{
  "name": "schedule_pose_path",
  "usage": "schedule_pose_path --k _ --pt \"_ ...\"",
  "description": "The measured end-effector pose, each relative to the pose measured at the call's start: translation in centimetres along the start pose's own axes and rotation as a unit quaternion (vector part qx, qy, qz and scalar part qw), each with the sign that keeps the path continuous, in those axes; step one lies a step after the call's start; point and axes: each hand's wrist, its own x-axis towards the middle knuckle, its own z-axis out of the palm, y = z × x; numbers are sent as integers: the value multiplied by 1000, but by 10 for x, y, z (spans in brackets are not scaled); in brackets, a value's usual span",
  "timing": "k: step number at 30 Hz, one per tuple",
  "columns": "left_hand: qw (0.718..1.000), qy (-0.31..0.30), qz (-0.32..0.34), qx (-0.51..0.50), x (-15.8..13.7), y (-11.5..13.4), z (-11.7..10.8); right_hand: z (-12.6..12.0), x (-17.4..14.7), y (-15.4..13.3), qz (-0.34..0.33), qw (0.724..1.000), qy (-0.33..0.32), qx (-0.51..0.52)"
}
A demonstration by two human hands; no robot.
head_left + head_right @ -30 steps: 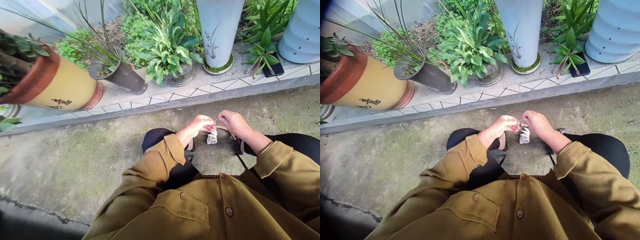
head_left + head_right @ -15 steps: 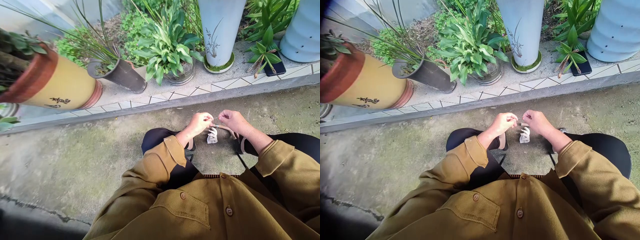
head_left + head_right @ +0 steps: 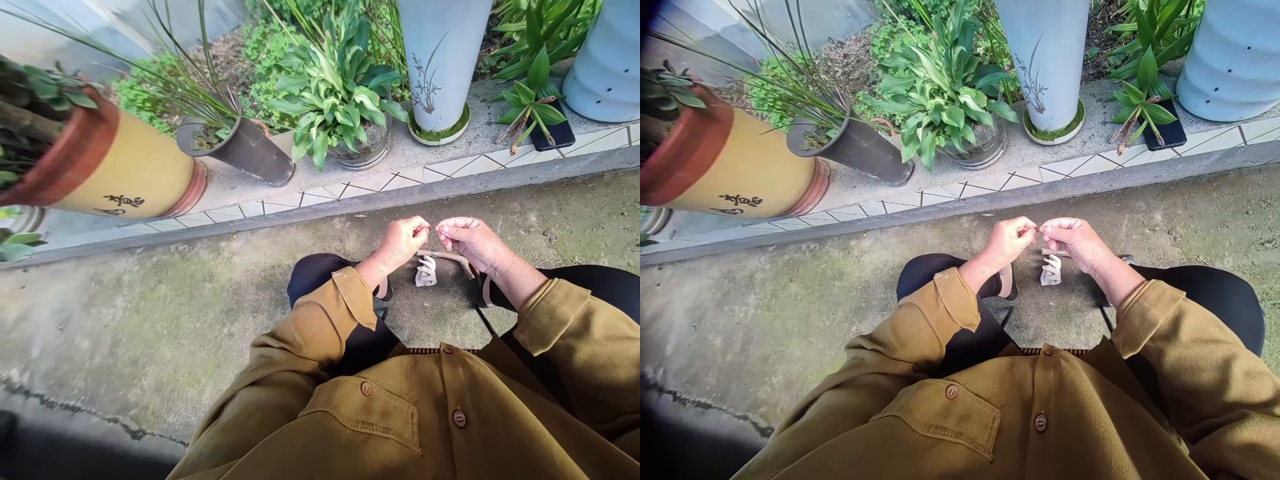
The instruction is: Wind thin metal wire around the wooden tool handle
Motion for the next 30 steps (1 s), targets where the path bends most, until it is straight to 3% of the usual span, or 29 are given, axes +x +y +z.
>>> schedule_pose_path --k 5,9,16,19,23,27,30 --pt "988 5 9 154 -5 13 10 5 1 2 -30 999 18 -28" --pt "968 0 63 241 -9 15 13 2 5 2 -94 979 61 -173" --pt "933 -11 193 305 -11 11 6 -3 6 0 -214 860 29 -463" --pt "930 -14 197 310 -9 13 3 -4 6 2 -222 816 26 -534" --pt "951 4 145 271 -8 12 4 -4 6 4 -218 776 24 -592" --pt "974 17 107 199 -6 9 6 -2 5 4 -214 768 22 -604" --pt "992 24 67 105 -4 8 6 0 5 2 -207 807 40 -551"
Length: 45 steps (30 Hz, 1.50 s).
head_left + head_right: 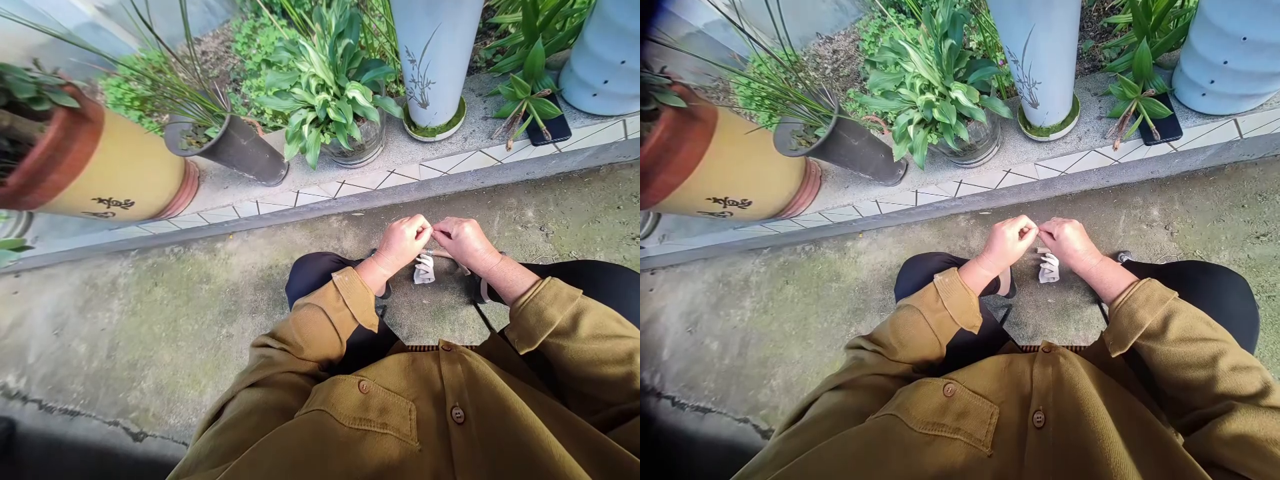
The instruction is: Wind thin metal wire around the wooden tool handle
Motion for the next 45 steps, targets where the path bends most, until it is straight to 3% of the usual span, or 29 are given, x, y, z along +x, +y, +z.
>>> schedule_pose_path --k 2,5,10,12,15,18,20,24,27,30,34,38,45 --pt "995 -1 -39 -91 2 -1 0 -1 1 0 62 995 13 77" --pt "974 1 -92 -205 6 -2 0 0 2 6 168 966 6 197" --pt "962 -30 -119 -243 9 -3 5 8 4 14 189 940 9 284" --pt "974 -28 -108 -196 8 -4 7 11 4 13 197 934 11 297" --pt "997 -21 -65 -42 6 -2 5 14 4 9 233 913 12 335" --pt "992 -26 -5 122 3 2 1 16 5 6 259 897 12 357" --pt "983 -32 28 178 1 5 -2 17 5 4 261 896 13 359" --pt "987 -31 20 154 2 7 -1 18 3 4 252 908 29 335" --pt "997 -45 -56 34 5 4 2 17 2 6 233 931 35 280" --pt "984 -76 -126 -98 7 -1 6 14 0 7 197 960 23 198" --pt "969 -94 -146 -174 7 -5 11 10 -2 6 151 984 6 91" --pt "977 -101 -136 -131 5 -6 14 9 -4 6 97 995 10 18" --pt "991 -120 -56 9 2 -9 14 13 -7 3 41 996 0 -80"
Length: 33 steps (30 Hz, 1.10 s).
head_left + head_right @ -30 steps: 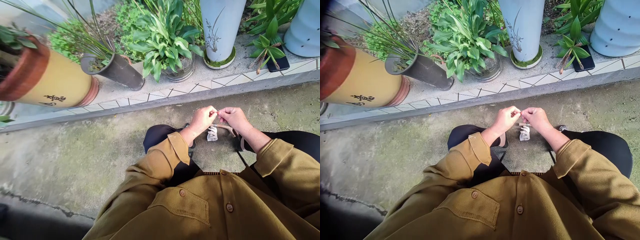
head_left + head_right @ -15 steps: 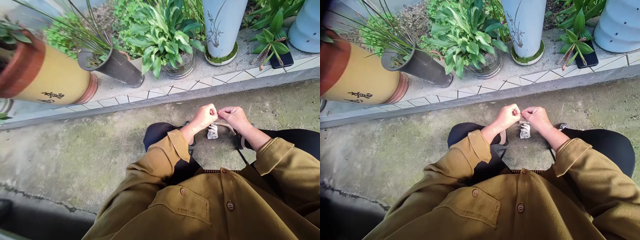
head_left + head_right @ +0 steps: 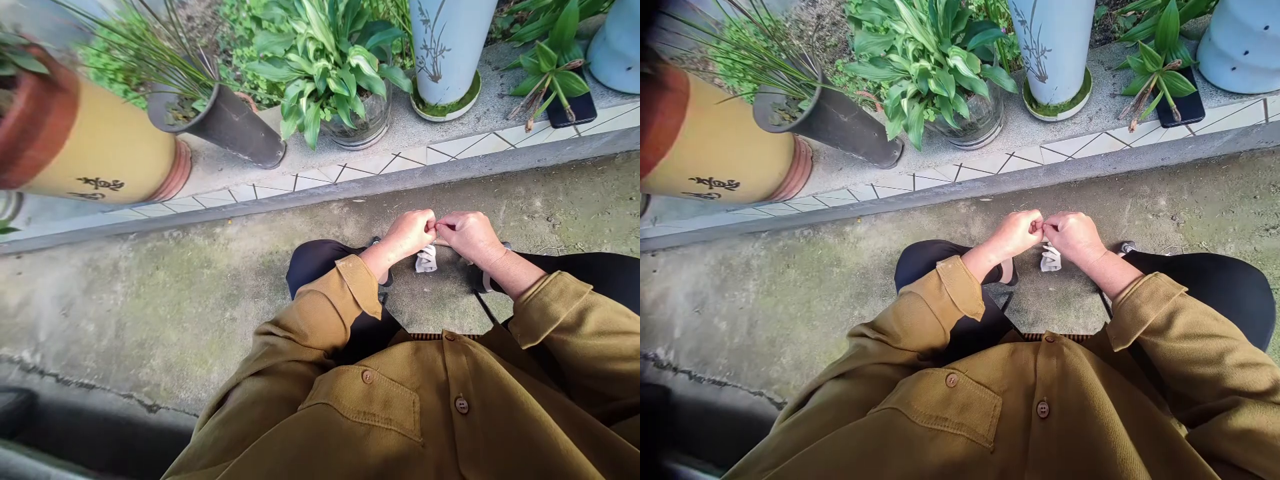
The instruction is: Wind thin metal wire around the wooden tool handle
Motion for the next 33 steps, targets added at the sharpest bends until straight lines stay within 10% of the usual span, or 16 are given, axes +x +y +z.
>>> schedule_pose_path --k 8,17,25,33 --pt "978 63 87 177 -4 6 6 0 8 3 134 983 -50 118" --pt "925 125 325 150 -12 -14 8 -15 18 13 232 870 -209 381" --pt "932 7 354 79 -5 -9 2 -24 16 20 108 918 -217 314" --pt "965 98 221 100 -5 -9 7 -17 12 13 77 978 -99 167"
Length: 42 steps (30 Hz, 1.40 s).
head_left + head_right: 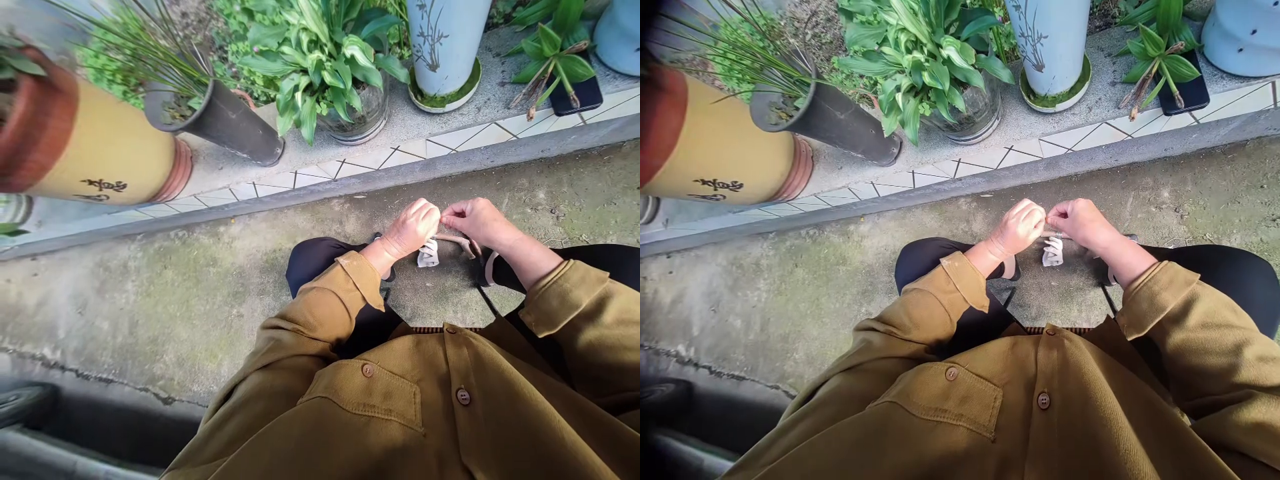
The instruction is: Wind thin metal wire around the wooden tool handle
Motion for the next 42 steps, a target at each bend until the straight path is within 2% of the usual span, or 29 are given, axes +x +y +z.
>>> schedule_pose_path --k 4,7,10,13,16,18,20,22,25,31,34,37,42 --pt "994 23 -95 -52 5 4 1 8 -4 0 -115 984 85 -110" --pt "978 22 -166 -121 8 5 0 11 -4 2 -141 972 109 -156" --pt "950 9 -221 -220 10 3 0 10 -2 2 -148 971 114 -150" --pt "908 -7 -252 -334 11 0 -2 7 0 1 -136 983 106 -64" --pt "860 -31 -266 -434 12 -2 -5 6 1 2 -85 991 66 83" --pt "835 -39 -270 -478 11 -3 -8 8 1 5 -48 982 34 181" --pt "828 -36 -267 -492 11 -2 -9 11 1 8 -19 966 15 257" --pt "836 -22 -255 -485 11 -1 -9 15 1 9 1 949 9 314" --pt "864 8 -236 -445 10 3 -8 18 1 6 20 928 3 372" --pt "920 58 -244 -303 6 8 -4 20 0 -1 32 911 20 411" --pt "949 75 -197 -236 6 6 -5 21 0 0 36 909 16 414" --pt "973 99 -120 -169 4 2 -9 21 1 0 49 898 15 436" --pt "992 96 -51 -62 2 -1 -10 20 2 -5 74 893 43 443"
